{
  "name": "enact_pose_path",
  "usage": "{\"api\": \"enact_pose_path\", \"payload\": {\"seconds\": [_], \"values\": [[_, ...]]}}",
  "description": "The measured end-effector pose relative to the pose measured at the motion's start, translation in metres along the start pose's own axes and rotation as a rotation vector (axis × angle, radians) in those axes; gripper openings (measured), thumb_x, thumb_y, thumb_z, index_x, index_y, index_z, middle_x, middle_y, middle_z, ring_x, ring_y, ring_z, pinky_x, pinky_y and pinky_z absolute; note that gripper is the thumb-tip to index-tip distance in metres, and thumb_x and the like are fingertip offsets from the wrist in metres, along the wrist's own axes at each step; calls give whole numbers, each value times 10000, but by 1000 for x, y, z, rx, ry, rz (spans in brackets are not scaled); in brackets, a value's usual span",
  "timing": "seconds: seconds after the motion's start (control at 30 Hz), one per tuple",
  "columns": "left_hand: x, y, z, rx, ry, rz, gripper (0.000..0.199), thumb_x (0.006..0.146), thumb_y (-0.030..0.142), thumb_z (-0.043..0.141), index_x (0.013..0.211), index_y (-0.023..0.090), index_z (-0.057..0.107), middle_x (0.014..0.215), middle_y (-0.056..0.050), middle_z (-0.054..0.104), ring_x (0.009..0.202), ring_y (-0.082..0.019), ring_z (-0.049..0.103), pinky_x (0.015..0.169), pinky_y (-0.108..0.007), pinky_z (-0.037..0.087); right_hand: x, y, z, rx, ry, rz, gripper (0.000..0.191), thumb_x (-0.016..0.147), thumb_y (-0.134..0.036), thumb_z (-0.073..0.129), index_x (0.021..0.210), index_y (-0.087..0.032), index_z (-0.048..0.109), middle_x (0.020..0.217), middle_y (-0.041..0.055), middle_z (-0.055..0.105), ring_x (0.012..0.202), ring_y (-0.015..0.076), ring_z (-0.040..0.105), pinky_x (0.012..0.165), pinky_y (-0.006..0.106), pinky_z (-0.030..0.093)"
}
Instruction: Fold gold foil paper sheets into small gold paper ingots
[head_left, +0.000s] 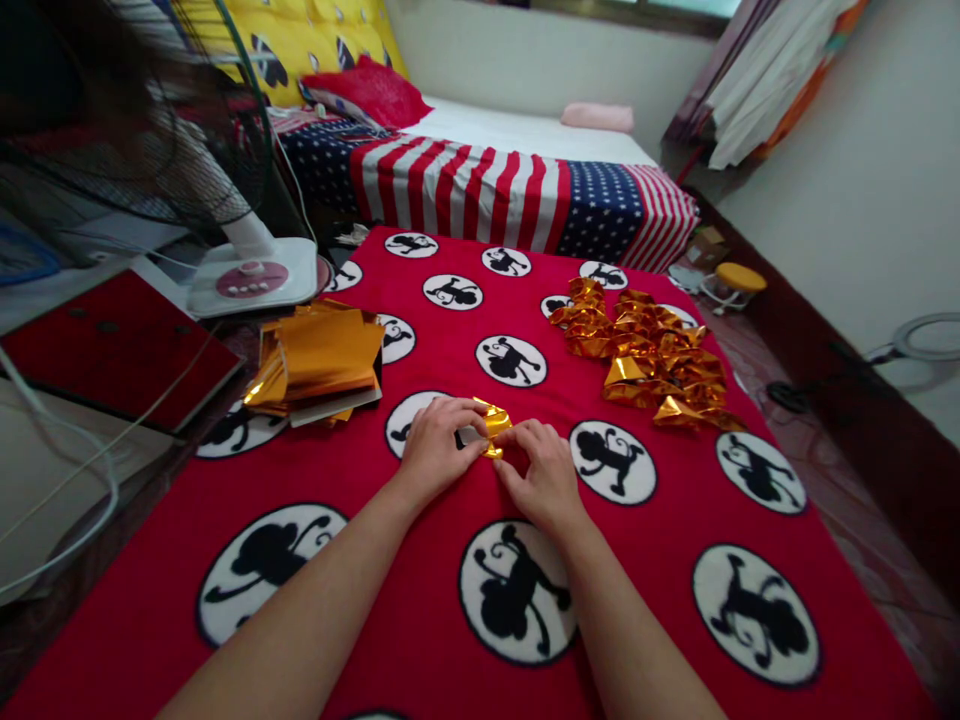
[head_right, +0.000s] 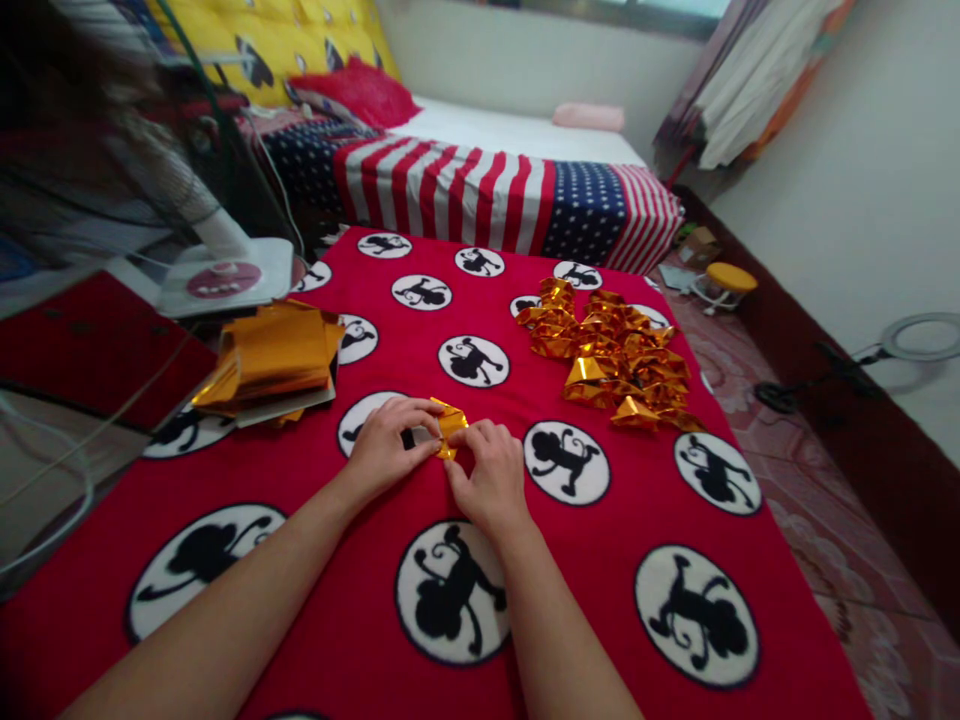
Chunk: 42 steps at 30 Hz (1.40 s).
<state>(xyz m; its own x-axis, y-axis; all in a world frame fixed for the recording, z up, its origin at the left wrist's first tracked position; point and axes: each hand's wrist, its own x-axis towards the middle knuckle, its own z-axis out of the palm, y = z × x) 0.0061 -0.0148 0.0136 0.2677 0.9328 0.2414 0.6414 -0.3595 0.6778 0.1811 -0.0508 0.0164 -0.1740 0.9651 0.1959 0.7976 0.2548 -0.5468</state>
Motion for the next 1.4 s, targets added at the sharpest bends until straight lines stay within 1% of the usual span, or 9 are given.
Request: {"api": "enact_pose_path", "payload": {"seconds": [0.2, 0.47, 0.6, 0.7, 0.8, 0.93, 1.07, 1.2, 1.4], "values": [[0, -2, 2, 29, -23, 2, 162, 739, 184, 734, 816, 325, 749, 1152, 62, 682, 1088, -205, 558, 973, -394, 412, -1, -1, -1, 8, 4, 2, 184, 777, -224, 704, 951, -248, 650, 986, 23, 630, 941, 226, 531, 829, 352, 373], [0, -2, 2, 63, -38, 2, 159, 748, 208, 735, 821, 345, 767, 1163, 53, 672, 1096, -217, 550, 971, -408, 418, 0, -1, -1, -1, 8, 8, 174, 781, -238, 702, 949, -239, 657, 987, 28, 634, 942, 222, 533, 820, 348, 369], [1, -2, 2, 79, -48, 6, 142, 755, 223, 731, 814, 344, 773, 1164, 39, 670, 1096, -226, 549, 961, -413, 425, 2, -1, -1, 7, 3, 28, 100, 821, -254, 669, 920, -240, 670, 961, 22, 641, 920, 211, 539, 798, 337, 354], [1, -2, 2, 90, -50, 9, 127, 764, 246, 728, 828, 344, 776, 1163, 32, 671, 1097, -228, 549, 958, -414, 430, 5, -4, 2, -20, 38, 76, 31, 844, -262, 652, 856, -236, 664, 912, 7, 645, 882, 198, 538, 759, 326, 330], [1, -2, 2, 99, -49, 8, 131, 774, 264, 721, 854, 351, 777, 1171, 30, 665, 1104, -229, 546, 960, -415, 431, 8, -9, 7, -69, 81, 128, 79, 837, -298, 669, 802, -230, 647, 878, 2, 641, 854, 196, 528, 724, 323, 302], [1, -3, 2, 104, -59, 12, 155, 771, 259, 722, 871, 365, 777, 1174, 29, 662, 1105, -231, 542, 958, -414, 434, 8, -12, 12, -111, 98, 160, 128, 813, -336, 696, 783, -231, 630, 868, 3, 630, 843, 200, 516, 703, 323, 280], [1, -3, 1, 105, -55, 14, 155, 774, 255, 720, 870, 363, 777, 1174, 31, 662, 1101, -227, 542, 955, -409, 435, 7, -12, 12, -116, 88, 165, 108, 808, -317, 693, 812, -231, 628, 886, 11, 629, 861, 207, 512, 714, 322, 280], [1, -3, 0, 97, -62, 22, 179, 785, 242, 709, 887, 374, 775, 1177, 34, 661, 1088, -221, 546, 938, -403, 439, 5, -10, 9, -82, 49, 159, 83, 804, -271, 689, 858, -240, 633, 913, 4, 629, 878, 203, 512, 734, 320, 297], [1, -3, 0, 87, -68, 18, 208, 780, 222, 708, 895, 383, 773, 1174, 39, 660, 1080, -216, 545, 940, -397, 437, 5, -8, 6, -45, 19, 159, 117, 790, -206, 684, 890, -250, 641, 945, -2, 634, 902, 205, 516, 765, 328, 316]]}}
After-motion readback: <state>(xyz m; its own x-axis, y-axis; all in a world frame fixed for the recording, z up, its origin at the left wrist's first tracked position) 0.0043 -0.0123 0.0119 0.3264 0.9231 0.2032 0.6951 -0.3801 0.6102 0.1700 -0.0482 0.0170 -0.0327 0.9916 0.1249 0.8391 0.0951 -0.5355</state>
